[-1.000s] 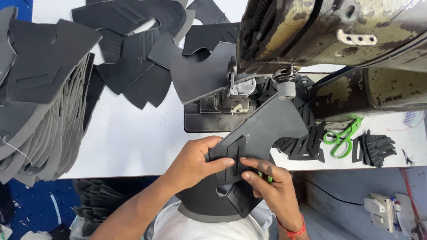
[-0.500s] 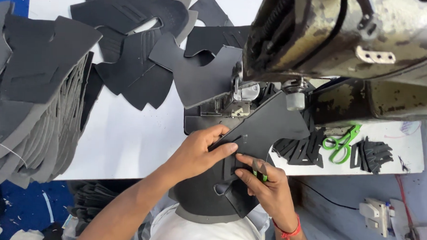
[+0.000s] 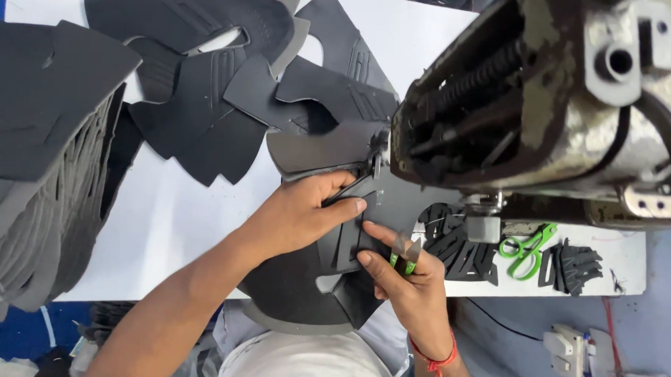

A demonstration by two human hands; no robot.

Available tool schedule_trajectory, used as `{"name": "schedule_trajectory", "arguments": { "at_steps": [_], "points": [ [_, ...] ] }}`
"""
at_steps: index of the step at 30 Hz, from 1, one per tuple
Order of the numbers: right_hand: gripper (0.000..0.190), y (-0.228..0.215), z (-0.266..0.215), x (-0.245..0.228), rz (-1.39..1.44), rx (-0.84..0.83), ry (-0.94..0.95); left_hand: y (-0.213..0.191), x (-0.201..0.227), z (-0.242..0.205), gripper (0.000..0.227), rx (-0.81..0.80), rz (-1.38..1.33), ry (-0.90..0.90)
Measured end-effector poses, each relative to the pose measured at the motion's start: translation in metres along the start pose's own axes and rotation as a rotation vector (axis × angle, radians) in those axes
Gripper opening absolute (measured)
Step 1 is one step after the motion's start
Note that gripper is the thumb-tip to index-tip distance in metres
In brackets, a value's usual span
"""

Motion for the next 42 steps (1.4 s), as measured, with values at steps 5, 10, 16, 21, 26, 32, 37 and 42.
{"name": "schedule_trajectory", "arguments": {
  "at_steps": [5,10,16,21,26,32,37,42],
  "points": [
    [0.040,-0.001,0.006,-0.001,0.002,0.039,-0.003,-0.005,-0.001,0.009,0.027,-0.027,-0.016,0.040],
    [0.037,0.000,0.013,-0.012,-0.014,0.050,-0.050,-0.012,-0.002,0.024,0.027,-0.014,-0.058,0.206],
    [0.031,-0.001,0.020,-0.021,-0.019,0.065,-0.058,-0.018,0.012,0.023,0.028,0.005,-0.006,0.120],
    [0.024,0.002,0.025,-0.022,0.008,0.044,-0.087,-0.021,0.025,0.001,0.038,0.173,0.358,0.036],
    [0.022,0.000,0.021,-0.030,0.084,0.128,-0.169,-0.020,0.023,0.003,0.074,0.234,0.378,0.104],
    [0.027,0.000,0.020,-0.029,0.130,0.154,-0.206,-0.026,0.017,0.012,0.078,0.260,0.346,0.197],
    [0.028,-0.001,0.026,-0.035,0.109,0.194,-0.180,-0.035,0.026,0.018,0.083,0.198,0.340,0.093],
    [0.027,0.000,0.037,-0.043,0.170,0.182,-0.215,-0.040,0.027,0.030,0.091,0.172,0.406,0.168]
  ]
}}
Point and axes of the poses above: each hand's wrist, its own z-axis towards the middle knuckle, its own y-axis out of the palm, x = y × z, the point moved 10 cm from there along z, towards the middle knuckle, and after that the axes turned 6 degrees about -x, right-handed, at the moved point
